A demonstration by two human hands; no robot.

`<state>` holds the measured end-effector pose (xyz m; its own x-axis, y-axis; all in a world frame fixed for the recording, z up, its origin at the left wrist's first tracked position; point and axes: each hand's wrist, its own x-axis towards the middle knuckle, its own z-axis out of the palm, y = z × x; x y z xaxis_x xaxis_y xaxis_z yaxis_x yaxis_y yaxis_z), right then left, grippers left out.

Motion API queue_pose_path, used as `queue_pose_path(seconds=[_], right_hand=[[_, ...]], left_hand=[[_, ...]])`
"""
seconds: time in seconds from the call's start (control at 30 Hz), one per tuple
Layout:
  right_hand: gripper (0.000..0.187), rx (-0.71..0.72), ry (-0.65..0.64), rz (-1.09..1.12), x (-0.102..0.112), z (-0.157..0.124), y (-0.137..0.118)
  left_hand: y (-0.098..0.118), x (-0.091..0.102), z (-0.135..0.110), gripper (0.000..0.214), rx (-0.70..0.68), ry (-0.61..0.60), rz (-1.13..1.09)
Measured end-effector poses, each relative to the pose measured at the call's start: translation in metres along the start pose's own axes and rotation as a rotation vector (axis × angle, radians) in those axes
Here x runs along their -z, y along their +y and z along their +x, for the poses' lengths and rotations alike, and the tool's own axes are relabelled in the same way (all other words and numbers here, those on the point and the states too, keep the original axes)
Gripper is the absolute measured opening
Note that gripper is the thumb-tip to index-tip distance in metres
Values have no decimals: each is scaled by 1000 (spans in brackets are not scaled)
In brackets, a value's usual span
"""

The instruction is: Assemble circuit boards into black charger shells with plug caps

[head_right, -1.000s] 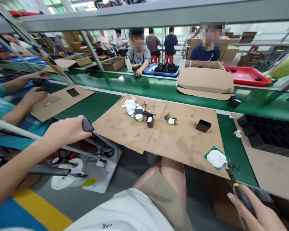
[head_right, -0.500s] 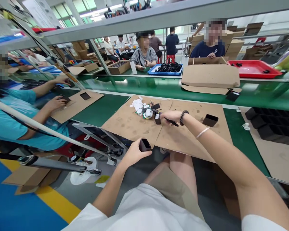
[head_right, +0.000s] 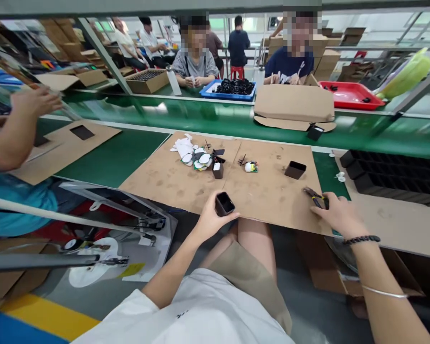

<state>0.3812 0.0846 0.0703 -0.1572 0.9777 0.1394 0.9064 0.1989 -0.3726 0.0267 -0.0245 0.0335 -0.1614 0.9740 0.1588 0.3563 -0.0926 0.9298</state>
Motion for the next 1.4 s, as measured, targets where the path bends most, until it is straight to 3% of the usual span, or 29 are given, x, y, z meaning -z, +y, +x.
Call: queue_pose_path(seconds=[0.1,0.17,0.27,0.4,0.57,0.67,0.77,0.87,1.03,1.13,1.23,1.3,1.4], right_hand=[[36,-99,198,-103,-6,-11,6],[38,-61,273,-113,-10,-13,-4],[39,64,267,-66,-18,-8,-27],[38,215,130,18,-34,20,-67],[36,401,-192,118,-58,92,-136],[21,409,-381,202,-67,135,-167],[15,357,-478,372,-66,153,-170],[26,282,-503,661,-59,140,-149],[53,131,-442,1115,-43,85,-106],[50,9,-387,1324,-34,50,-98],[36,-71,-305,1585,-26,15,-108],[26,36,-202,1644,-21,-10,-121],[23,337,146,1547,-19,-43,-141]], left_hand=[[6,-28,24,60,-57,-161,-120],[10,-44,41,63,-73,-251,-132],[14,-58,58,64,-19,-328,-66],[12,-62,60,58,7,-314,-25],[5,-64,53,63,-3,-253,-9],[2,-64,53,63,-10,-242,-8],[-1,-62,54,63,-6,-246,-25],[-4,-61,55,63,-9,-255,-74],[-7,-59,53,65,-26,-243,-294],[2,-50,40,67,30,-275,-340],[26,-33,21,64,42,-310,-332],[46,-21,7,62,23,-325,-299],[73,-7,-7,61,-44,-308,-221]])
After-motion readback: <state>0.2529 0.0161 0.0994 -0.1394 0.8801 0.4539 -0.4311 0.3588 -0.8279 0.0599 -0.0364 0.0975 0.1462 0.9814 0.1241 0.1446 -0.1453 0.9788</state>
